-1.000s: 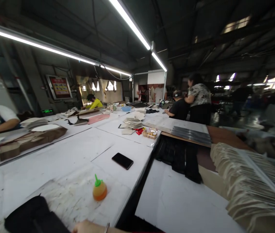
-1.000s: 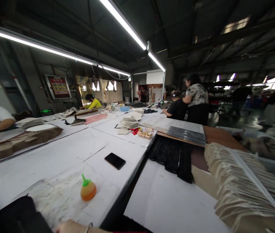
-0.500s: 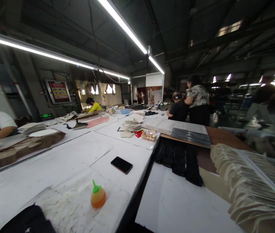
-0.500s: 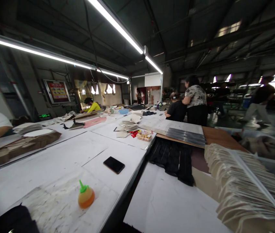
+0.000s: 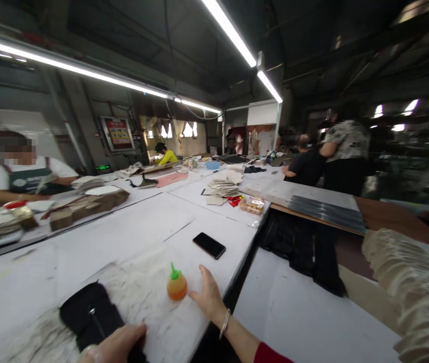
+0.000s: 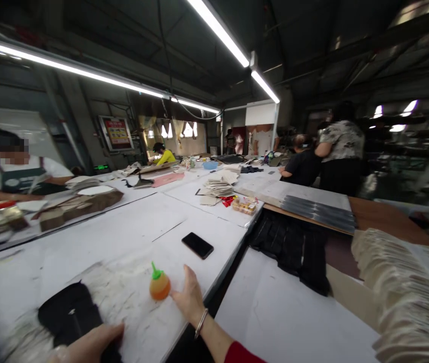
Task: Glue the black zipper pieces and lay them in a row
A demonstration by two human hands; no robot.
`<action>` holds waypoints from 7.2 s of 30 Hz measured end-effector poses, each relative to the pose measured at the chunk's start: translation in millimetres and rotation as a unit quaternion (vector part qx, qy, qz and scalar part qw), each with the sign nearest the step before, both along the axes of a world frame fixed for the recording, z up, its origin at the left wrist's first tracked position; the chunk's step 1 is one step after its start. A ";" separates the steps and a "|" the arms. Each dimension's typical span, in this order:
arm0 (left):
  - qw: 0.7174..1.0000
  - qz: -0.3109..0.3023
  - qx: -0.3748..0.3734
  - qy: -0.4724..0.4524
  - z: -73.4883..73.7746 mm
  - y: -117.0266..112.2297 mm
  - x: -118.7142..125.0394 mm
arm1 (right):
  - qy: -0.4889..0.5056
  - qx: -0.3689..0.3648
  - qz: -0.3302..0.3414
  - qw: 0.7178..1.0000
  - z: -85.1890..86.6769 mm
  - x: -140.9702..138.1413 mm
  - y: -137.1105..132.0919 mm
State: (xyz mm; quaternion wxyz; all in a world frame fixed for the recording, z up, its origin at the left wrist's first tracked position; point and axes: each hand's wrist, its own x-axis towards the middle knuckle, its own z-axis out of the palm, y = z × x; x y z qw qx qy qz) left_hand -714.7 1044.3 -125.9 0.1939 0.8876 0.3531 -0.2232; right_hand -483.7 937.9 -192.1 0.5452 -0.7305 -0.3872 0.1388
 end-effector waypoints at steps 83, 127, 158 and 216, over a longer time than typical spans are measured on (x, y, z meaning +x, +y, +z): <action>0.938 0.025 -0.343 -0.040 77.9 24.4 -29.3 | 0.348 0.070 0.468 0.810 116.1 -32.4 29.3; 0.888 0.125 -0.365 -0.250 78.1 48.1 -42.5 | 0.587 0.175 0.287 0.736 94.0 -4.8 -11.1; 0.848 0.187 -0.367 -0.334 84.8 59.7 -19.1 | 0.534 0.276 0.208 0.772 105.5 16.2 -19.6; 0.774 0.352 -0.281 -0.446 147.4 -3.5 5.8 | 0.602 0.379 0.106 0.695 135.3 31.3 37.5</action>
